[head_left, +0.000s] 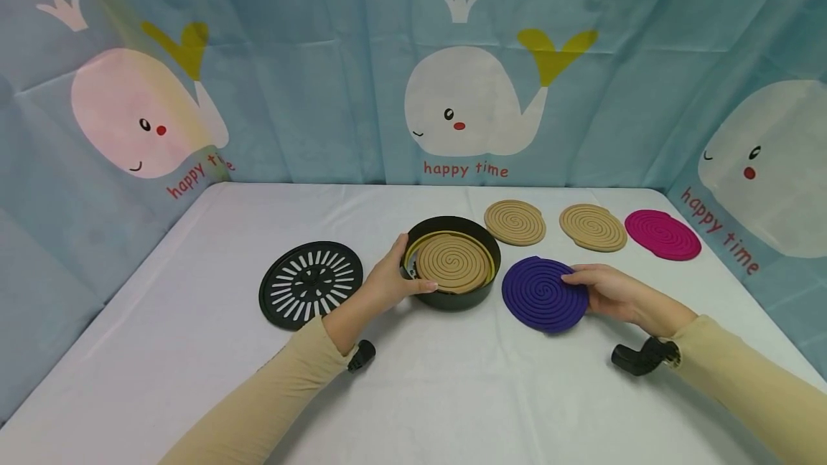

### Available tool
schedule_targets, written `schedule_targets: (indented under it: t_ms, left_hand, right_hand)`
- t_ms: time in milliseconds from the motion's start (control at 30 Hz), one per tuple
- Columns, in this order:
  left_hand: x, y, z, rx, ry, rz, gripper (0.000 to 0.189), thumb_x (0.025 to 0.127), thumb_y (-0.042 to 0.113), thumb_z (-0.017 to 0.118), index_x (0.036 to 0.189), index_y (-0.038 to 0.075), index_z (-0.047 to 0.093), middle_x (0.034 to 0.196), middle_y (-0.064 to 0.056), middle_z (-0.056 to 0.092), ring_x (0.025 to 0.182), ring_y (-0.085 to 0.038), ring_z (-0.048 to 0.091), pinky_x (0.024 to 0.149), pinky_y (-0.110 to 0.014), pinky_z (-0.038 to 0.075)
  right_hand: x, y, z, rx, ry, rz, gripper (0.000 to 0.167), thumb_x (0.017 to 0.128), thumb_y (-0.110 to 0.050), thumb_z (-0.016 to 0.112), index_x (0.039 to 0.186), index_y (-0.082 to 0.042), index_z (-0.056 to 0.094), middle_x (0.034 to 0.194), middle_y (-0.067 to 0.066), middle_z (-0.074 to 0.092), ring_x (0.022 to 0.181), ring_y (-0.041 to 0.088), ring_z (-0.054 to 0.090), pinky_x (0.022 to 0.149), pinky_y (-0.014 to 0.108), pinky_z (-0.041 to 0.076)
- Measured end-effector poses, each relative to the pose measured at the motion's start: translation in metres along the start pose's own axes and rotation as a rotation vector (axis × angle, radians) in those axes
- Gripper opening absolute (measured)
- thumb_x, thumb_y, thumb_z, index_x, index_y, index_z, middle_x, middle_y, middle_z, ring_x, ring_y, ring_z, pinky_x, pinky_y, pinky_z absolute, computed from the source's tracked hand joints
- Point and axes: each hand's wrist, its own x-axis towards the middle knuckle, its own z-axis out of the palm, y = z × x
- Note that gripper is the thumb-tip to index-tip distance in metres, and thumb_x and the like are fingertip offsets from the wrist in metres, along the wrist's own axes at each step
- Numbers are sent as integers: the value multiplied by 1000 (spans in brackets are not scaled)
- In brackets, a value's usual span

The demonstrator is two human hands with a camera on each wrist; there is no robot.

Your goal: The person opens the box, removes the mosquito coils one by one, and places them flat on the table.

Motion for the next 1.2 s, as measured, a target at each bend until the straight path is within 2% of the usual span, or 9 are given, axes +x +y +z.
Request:
schedule_targets:
  t_ms: [67,167,267,333,467,667,767,1000,1200]
  left_hand:
    - [0,0,0,2,-1,-2,105,81,21,82,156,6,11,161,-13,11,146,-32,15,117,-46,19]
    - [-1,1,0,3,-2,-3,105,81,22,82,157,6,11,161,-12,11,146,-31,15,116,-46,19]
    - [-1,1,0,-2,-3,-3,105,81,22,82,157,6,11,161,-12,11,146,-31,15,116,-46,19]
    - [-1,0,1,-6,-3,-1,105,81,21,82,156,6,11,161,-13,11,146,-32,15,116,-46,19]
    - [0,-1,1,-8,-2,3,105,81,20,82,156,5,11,161,-14,11,146,-32,15,116,-47,19]
    - [-1,0,1,-6,-2,6,105,81,22,82,156,6,11,161,-13,11,146,-32,15,116,-46,19]
    - [-1,0,1,-4,-2,6,105,81,22,82,156,6,11,161,-13,11,146,-32,16,116,-46,19]
    - [-2,1,-1,-4,-1,4,105,81,22,82,156,6,11,161,-12,10,146,-31,15,117,-46,19]
    - [-1,0,-1,5,-3,7,105,81,22,82,156,5,11,161,-13,11,146,-32,15,117,-46,19]
  right_hand:
    - [-1,-1,-2,17,-27,-6,37,103,-9,40,134,10,33,102,0,65,91,9,64,81,29,54]
    - [-4,-2,-7,50,-79,-23,25,104,-10,37,119,1,54,100,-1,65,90,9,63,80,29,53]
    - [-7,-3,-13,71,-129,-40,33,105,-11,34,103,-10,68,100,0,66,90,10,63,80,27,53]
    - [-9,-3,-16,87,-153,-43,39,105,-11,33,102,-13,71,102,0,67,92,11,64,81,28,53]
    - [-11,-5,-20,100,-163,-31,40,106,-11,31,106,-13,72,109,4,66,100,16,64,88,32,53]
    - [-16,-10,-27,52,-49,23,28,105,-13,37,111,-7,63,111,6,61,102,19,63,91,38,52]
    - [-18,-12,-32,33,-25,38,24,105,-14,38,113,-6,60,112,6,60,102,19,63,91,39,53]
    - [-21,-13,-40,28,-34,40,23,105,-17,39,116,-6,56,112,5,63,103,19,64,92,39,52]
    - [-25,-14,-44,67,-83,27,25,106,-14,35,113,-7,58,113,7,65,105,19,65,92,39,52]
